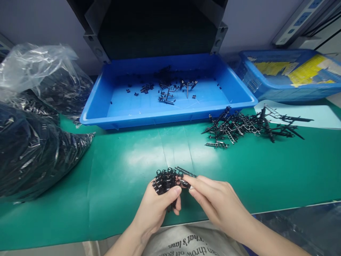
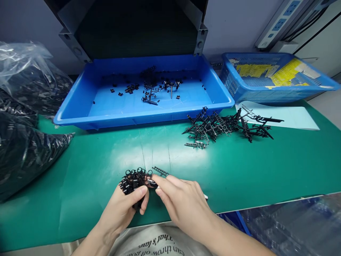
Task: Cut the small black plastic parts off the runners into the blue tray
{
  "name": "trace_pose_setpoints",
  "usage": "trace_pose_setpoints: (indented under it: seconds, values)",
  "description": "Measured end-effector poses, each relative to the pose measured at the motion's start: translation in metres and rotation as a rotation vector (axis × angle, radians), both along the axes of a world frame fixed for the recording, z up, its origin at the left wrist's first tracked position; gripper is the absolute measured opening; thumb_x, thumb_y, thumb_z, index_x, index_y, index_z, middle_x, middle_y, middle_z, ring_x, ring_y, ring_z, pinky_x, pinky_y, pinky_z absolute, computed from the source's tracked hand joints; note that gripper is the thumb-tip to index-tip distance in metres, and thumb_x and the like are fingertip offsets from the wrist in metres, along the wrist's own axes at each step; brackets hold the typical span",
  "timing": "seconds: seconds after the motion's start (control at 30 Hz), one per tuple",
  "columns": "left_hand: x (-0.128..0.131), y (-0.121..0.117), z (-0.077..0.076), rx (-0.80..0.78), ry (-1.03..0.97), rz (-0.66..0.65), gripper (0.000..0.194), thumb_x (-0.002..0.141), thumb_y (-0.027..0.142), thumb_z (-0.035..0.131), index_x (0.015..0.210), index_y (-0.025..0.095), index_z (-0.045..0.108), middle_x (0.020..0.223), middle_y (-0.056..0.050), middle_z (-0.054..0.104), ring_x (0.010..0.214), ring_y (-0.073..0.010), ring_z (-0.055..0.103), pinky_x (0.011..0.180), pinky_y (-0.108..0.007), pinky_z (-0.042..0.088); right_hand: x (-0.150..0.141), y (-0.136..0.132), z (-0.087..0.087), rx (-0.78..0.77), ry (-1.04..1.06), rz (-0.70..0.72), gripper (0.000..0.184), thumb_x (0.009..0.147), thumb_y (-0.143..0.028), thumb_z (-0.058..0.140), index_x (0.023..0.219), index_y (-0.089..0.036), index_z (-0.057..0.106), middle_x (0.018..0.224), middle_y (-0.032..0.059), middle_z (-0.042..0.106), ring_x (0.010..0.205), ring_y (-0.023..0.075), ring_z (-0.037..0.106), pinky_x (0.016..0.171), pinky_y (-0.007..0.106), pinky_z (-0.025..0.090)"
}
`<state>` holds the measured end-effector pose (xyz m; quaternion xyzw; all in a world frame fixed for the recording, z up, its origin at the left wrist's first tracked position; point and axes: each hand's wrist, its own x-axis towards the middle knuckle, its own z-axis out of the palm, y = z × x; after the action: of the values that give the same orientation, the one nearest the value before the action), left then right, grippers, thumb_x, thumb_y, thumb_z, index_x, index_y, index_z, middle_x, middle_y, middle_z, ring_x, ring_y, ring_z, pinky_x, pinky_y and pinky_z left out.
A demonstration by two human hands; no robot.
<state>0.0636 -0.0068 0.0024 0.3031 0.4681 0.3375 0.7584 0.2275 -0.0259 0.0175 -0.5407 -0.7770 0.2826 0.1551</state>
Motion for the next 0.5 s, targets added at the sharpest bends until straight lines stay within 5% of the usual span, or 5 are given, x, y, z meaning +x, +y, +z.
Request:
trace_pose_setpoints:
  seconds: [0.5]
  values:
    - [0.0007, 0.0016, -0.0019, 0.017, -0.017, -0.026, 0.024, 0.070, 0.034, 0.066, 0.068, 0.012, 0.059, 0.042, 0.002, 0.051, 0.040, -0.0100, 0.043, 0.041, -0.021, 0.036, 0.0012, -0.0004, 0.0001, -0.008, 0.011, 0.029, 0.036, 0.091, -0.023, 0.030, 0.122, -0.020, 0.049, 0.076, 0.0028, 0.063, 0.060, 0.0163, 0.058, 0.051, 0.027, 0.043]
